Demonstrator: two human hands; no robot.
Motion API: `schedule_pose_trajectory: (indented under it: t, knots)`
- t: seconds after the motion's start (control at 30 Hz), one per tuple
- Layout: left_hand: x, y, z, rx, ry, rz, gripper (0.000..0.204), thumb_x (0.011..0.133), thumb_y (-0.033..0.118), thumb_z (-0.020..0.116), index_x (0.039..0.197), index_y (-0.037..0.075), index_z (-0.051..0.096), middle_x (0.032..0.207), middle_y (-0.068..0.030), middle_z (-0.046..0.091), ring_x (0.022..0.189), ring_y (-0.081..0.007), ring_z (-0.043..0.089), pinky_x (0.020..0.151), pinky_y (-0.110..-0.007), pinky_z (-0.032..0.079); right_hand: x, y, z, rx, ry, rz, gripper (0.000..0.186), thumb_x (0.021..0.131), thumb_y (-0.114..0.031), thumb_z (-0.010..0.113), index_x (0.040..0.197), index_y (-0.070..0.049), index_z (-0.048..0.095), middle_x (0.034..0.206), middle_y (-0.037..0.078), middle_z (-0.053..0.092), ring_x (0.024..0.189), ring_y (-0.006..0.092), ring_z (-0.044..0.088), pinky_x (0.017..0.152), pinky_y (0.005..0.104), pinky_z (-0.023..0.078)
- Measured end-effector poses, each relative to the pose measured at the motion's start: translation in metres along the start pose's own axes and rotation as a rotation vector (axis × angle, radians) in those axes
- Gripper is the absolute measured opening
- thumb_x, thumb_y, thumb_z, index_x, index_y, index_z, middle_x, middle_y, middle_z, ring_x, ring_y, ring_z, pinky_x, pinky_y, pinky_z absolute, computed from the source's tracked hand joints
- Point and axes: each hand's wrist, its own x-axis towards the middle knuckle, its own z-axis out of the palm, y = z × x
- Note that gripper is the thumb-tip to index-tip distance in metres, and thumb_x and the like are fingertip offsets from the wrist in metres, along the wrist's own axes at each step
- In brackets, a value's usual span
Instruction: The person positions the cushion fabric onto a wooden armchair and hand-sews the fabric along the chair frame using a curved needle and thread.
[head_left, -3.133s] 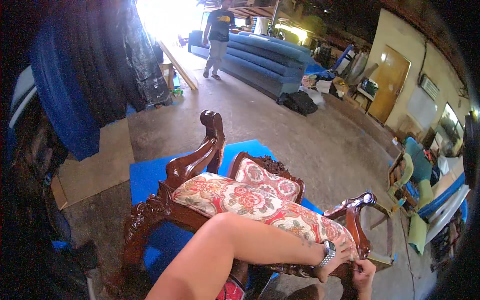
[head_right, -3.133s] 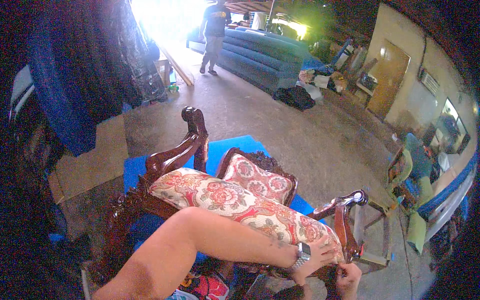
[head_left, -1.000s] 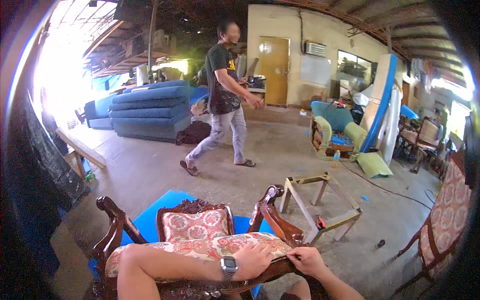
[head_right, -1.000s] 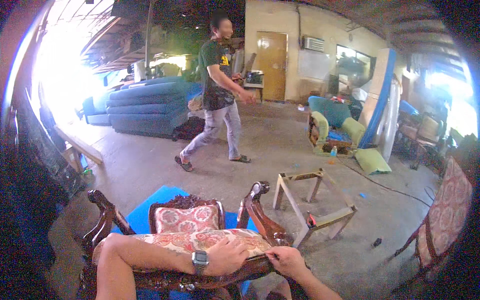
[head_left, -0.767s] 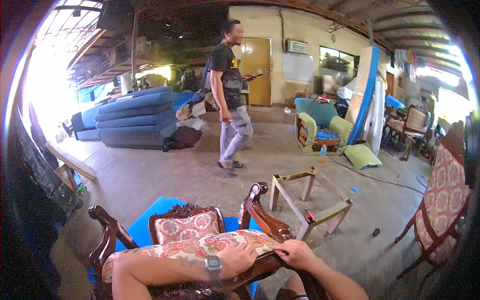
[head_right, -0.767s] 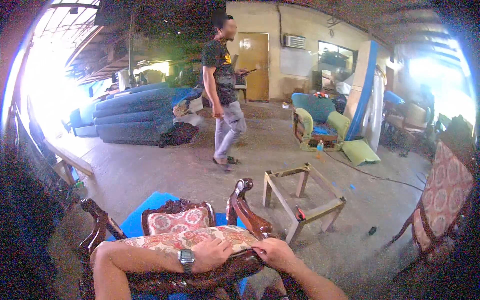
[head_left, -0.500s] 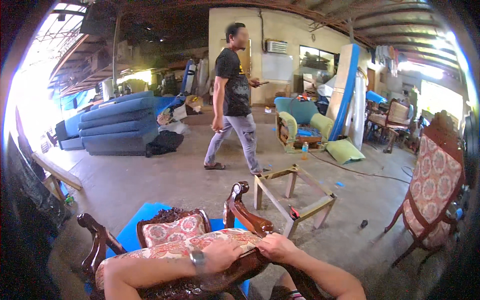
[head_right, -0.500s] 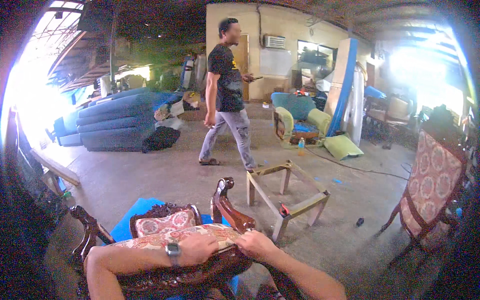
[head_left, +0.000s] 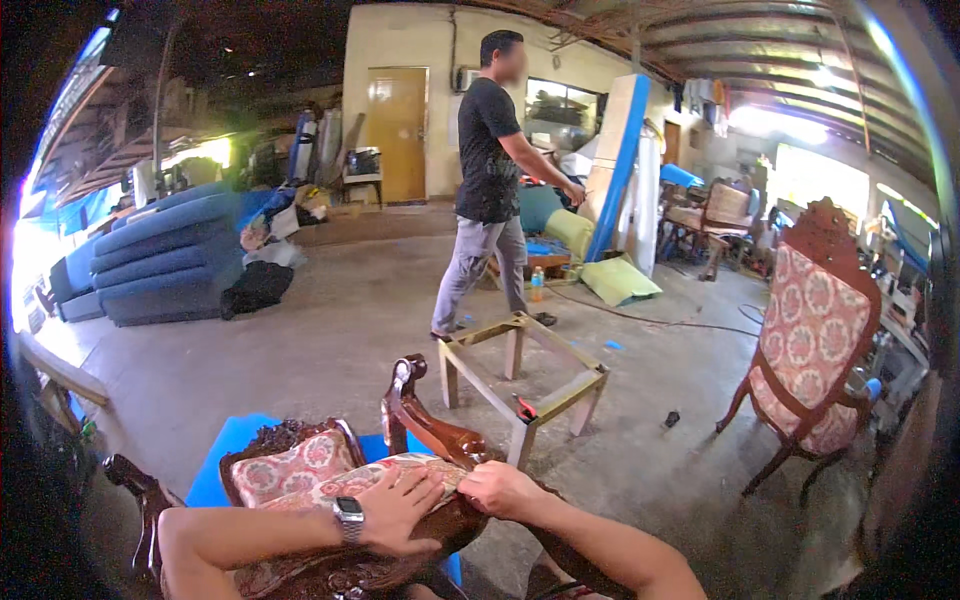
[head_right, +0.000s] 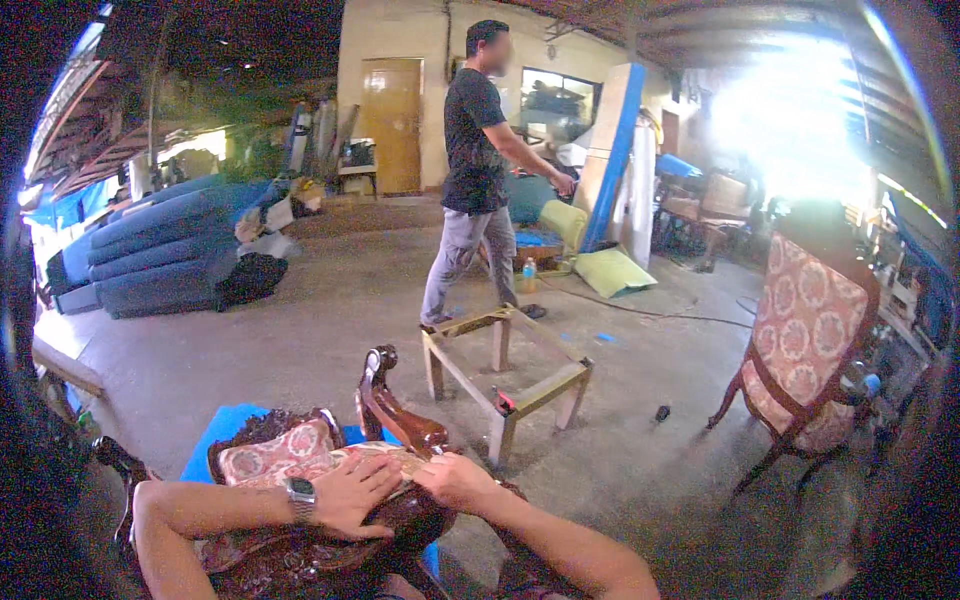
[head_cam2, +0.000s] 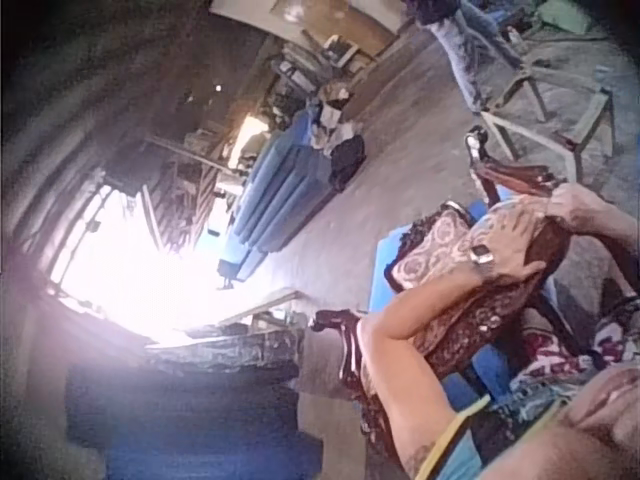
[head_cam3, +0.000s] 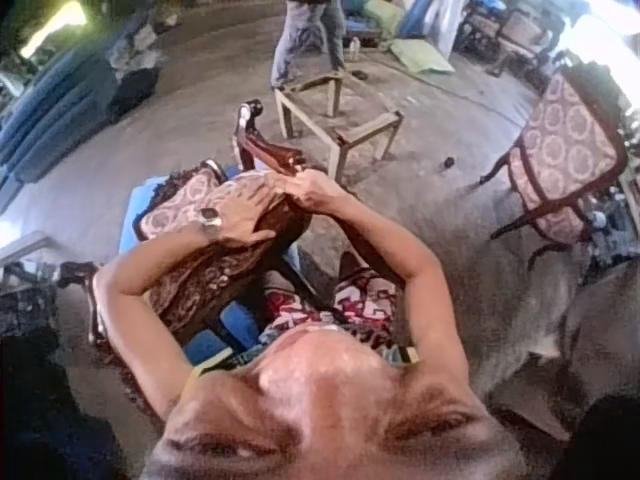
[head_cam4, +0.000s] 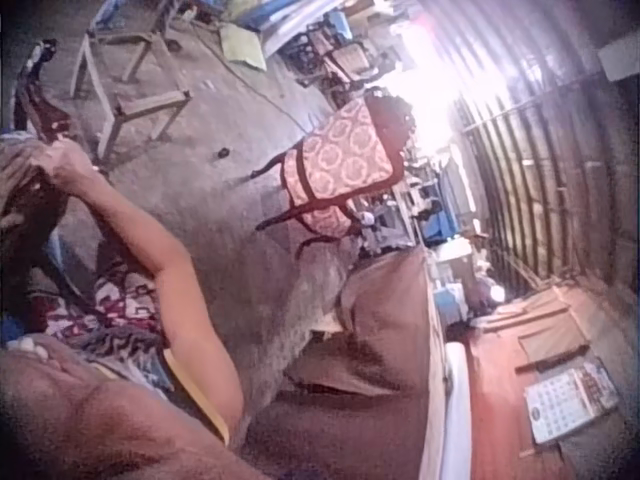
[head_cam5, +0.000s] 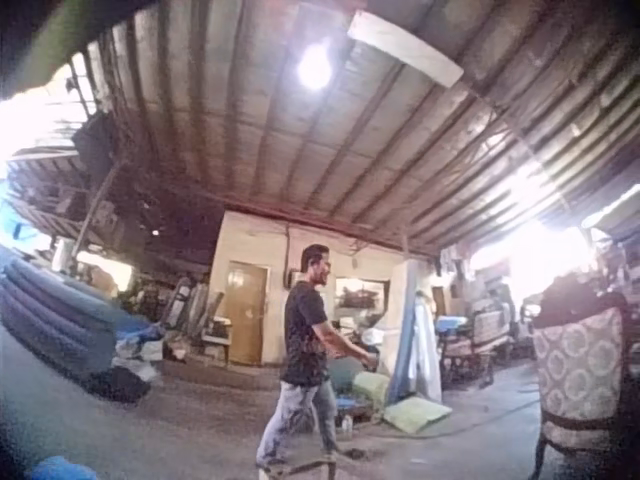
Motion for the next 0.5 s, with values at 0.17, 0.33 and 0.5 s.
schedule_pose_trajectory:
  t: [0.17, 0.33, 0.5]
  knots:
    - [0.002, -0.003, -0.003, -0.008, 0.051, 0.065, 0.104, 0.076, 0.080, 0.040, 0.134, -0.006, 0.038, 0.142, -0.0219, 0.037, 0.131, -0.0379, 0.033, 0.105, -0.056, 0.027, -0.001, -0.004, 0.001, 0.023, 0.008, 0.077, 0.017, 0.073, -0.016, 0.062, 0.086, -0.010, 0.053, 0.075, 0.004, 0.055, 0.074, 0.0224, 0.057, 0.067, 0.0342, 0.045]
    - [0.004, -0.008, -0.010, -0.013, 0.058, 0.130, 0.107, 0.074, 0.082, 0.037, 0.135, -0.006, 0.037, 0.142, -0.0231, 0.036, 0.133, -0.0394, 0.031, 0.106, -0.057, 0.024, -0.001, -0.007, -0.003, 0.006, 0.072, 0.120, 0.016, 0.074, -0.015, 0.060, 0.088, -0.010, 0.054, 0.078, 0.004, 0.056, 0.075, 0.0224, 0.057, 0.069, 0.0336, 0.046]
    - [0.002, -0.008, -0.015, 0.004, 0.065, 0.162, 0.108, 0.073, 0.082, 0.040, 0.133, -0.008, 0.038, 0.140, -0.0252, 0.038, 0.129, -0.0419, 0.033, 0.105, -0.058, 0.026, 0.003, -0.007, -0.019, -0.099, -0.071, 0.061, 0.009, 0.081, -0.017, 0.051, 0.087, -0.010, 0.054, 0.077, 0.004, 0.057, 0.078, 0.0208, 0.058, 0.070, 0.0332, 0.045]
